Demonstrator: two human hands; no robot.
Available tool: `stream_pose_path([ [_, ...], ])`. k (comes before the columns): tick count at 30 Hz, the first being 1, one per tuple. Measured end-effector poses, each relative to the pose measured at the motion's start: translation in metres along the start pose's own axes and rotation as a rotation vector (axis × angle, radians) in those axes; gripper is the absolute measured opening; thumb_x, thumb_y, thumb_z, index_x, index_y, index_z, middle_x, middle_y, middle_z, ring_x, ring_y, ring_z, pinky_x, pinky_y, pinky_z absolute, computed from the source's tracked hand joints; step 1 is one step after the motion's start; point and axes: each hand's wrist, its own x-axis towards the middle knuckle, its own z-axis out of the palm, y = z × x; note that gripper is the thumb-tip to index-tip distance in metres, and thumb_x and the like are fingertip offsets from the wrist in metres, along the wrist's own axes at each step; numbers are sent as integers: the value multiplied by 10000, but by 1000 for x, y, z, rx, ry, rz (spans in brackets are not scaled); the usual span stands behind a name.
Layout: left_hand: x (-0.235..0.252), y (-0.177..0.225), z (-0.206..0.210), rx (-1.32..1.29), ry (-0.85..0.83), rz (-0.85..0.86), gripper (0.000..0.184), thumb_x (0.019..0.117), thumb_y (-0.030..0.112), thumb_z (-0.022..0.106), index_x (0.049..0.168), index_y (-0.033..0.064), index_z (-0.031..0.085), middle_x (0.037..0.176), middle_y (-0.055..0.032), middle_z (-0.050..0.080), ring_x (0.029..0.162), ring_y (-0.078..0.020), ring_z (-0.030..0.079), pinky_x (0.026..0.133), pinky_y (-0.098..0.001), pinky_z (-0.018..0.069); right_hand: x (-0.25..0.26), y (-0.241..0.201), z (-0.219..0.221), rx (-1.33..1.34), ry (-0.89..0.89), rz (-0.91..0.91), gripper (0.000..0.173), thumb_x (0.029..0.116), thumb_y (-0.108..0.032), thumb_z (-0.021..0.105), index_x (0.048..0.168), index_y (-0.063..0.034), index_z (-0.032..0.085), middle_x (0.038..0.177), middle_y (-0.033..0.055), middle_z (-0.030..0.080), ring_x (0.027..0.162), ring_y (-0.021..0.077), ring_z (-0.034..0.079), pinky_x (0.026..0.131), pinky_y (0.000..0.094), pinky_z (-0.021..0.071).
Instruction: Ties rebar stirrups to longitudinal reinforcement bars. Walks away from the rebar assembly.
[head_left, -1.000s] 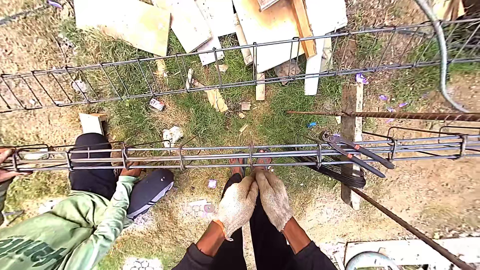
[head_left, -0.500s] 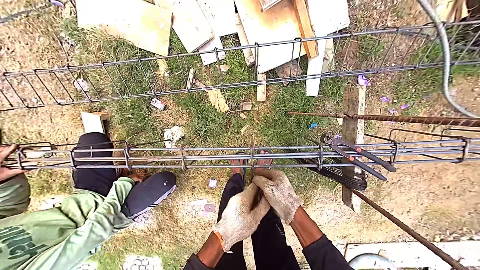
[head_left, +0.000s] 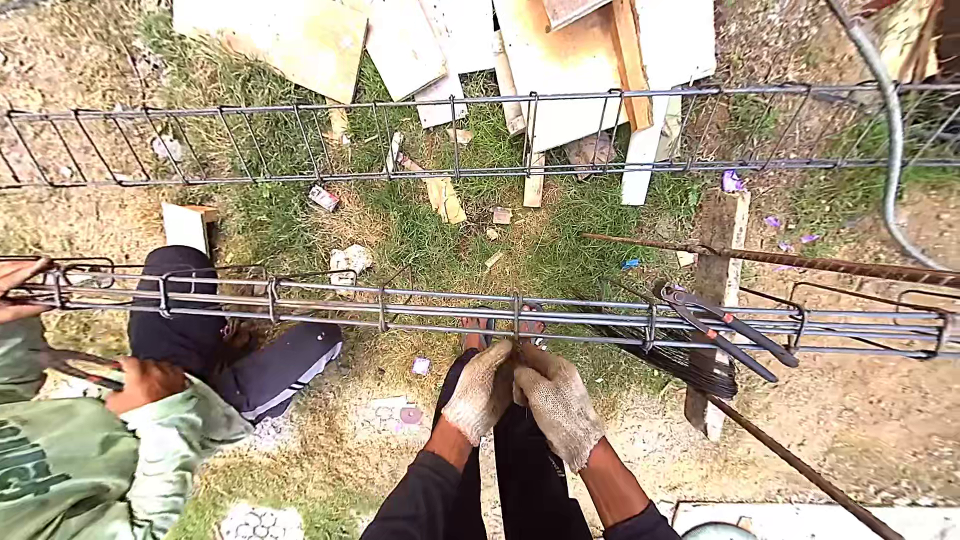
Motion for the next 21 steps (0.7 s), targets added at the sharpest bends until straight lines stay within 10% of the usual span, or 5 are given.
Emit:
stream_pose_path([
  [14,-3,-13,7,-307,-257,-53,321,1068,256,454,1176,39,665,1069,-140,733,993,-210,714,887,-410,600,-4,-35,-28,-278,-11,27,240,910,-228,595,1063,-180,774,934,-17,744,853,112,701,781,407,587],
  [21,9,0,-1,181,-113,-39,211,1041,179,523,1062,20,660,817,-64,675,724,-151,667,706,-346,601,3,-68,-39,-754,-88,59,274,951,-383,601,1011,-161,751,957,51,738,968,234,703,871,521,546],
])
